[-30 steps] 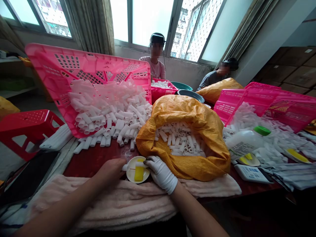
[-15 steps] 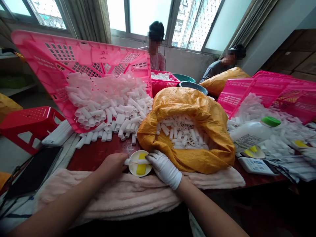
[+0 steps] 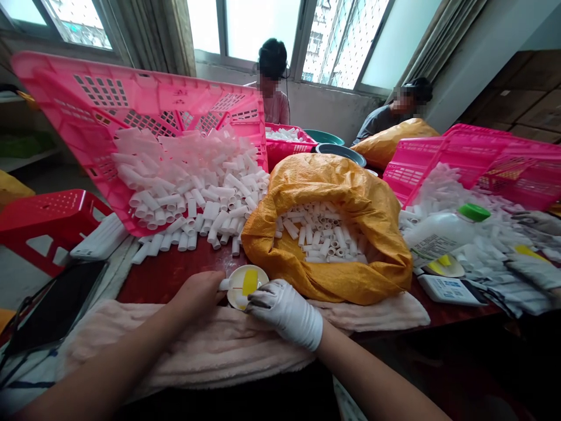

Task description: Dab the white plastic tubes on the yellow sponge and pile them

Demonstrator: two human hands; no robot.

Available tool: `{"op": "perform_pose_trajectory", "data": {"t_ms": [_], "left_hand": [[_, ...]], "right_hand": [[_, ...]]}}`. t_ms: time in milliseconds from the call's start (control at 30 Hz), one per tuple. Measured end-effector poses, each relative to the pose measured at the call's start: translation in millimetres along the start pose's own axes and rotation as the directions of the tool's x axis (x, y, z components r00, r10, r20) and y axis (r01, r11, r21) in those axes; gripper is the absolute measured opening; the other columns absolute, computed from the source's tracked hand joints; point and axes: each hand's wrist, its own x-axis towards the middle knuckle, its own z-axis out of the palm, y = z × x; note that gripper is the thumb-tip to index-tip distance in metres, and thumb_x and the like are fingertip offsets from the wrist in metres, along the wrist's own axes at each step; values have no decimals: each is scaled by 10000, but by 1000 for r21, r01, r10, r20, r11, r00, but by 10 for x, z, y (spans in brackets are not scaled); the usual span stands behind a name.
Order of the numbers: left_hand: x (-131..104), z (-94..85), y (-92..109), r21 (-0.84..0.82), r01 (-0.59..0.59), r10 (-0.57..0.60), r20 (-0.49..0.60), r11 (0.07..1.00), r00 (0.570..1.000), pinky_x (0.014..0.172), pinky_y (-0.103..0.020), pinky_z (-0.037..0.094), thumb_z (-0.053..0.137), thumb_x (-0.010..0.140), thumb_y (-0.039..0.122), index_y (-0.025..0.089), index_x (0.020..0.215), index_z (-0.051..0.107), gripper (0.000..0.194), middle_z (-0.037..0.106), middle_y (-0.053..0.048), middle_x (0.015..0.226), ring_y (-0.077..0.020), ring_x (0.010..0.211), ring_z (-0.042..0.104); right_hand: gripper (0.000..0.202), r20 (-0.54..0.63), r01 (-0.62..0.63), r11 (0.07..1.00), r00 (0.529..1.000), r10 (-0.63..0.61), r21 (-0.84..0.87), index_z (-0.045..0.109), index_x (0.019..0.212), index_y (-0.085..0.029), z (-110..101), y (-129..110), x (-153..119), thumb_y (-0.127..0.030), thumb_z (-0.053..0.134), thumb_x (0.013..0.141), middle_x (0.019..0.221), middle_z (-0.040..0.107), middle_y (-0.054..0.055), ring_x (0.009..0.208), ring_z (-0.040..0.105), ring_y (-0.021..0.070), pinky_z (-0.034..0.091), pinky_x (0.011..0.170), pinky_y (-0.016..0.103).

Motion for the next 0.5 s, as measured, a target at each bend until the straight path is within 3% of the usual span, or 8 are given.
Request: {"op": "perform_pose_trajectory", "data": {"t_ms": [67,100,167,233,300,367,467,500], "left_hand": [[-11,-25,10,16,-1,2,-67,1000,998,647,-280,367,479,805,280,171,742,523,133,598,-61,771,-205,746,562],[-21,-43,16,14,-19,21,-117,1000,993,673,-285,368,473,807,265,170,738,515,125,591,-62,783,-204,765,554],[-50,-78,33,-28,-75,68,-198,997,978,703,-280,366,467,805,230,174,749,508,89,585,-50,801,-191,786,541],[-82,-104,50,-111,-120,95,-209,987,973,688,-259,363,475,792,207,186,778,516,48,592,-26,804,-172,775,541],[-106,-111,65,-185,-139,108,-167,973,980,653,-240,356,487,781,208,200,795,527,44,604,-4,792,-157,750,550],[-118,-100,73,-238,-134,108,-117,962,987,624,-225,352,492,788,246,210,805,537,59,615,9,777,-146,727,563],[-127,-70,87,-280,-131,122,-49,951,991,611,-210,364,483,812,327,222,831,551,127,630,18,778,-140,716,586],[-132,-64,98,-267,-134,128,-40,954,991,613,-208,370,479,815,339,223,839,554,141,635,18,779,-142,720,592]], "right_hand": [[243,-117,-64,982,989,86,177,552,1093,-244,-6,-85,19,-163,460,883,1021,627,66,925,596,180,501,785,340],[241,-225,-117,947,956,190,300,534,1102,-249,10,-118,34,-178,466,882,1039,610,65,953,590,177,504,808,333],[224,-399,-195,812,793,460,550,510,1099,-264,72,-156,80,-228,480,880,1061,588,57,994,580,181,515,828,337],[199,-392,-239,656,640,661,716,513,1076,-272,139,-162,143,-276,481,880,1040,603,44,947,601,183,544,775,336],[184,-328,-282,570,592,737,772,529,1052,-262,161,-153,211,-291,476,879,1019,620,42,873,619,180,560,706,320],[167,-345,-277,626,641,686,729,547,1026,-253,118,-147,274,-256,492,868,1019,615,45,884,611,180,549,728,321],[193,-363,-170,840,844,394,515,580,999,-259,-6,-154,354,-161,497,855,1016,610,43,948,582,180,499,826,345],[209,-327,-153,875,887,327,459,580,1019,-255,-35,-160,380,-157,498,854,1026,610,49,970,573,186,483,849,354]]}}
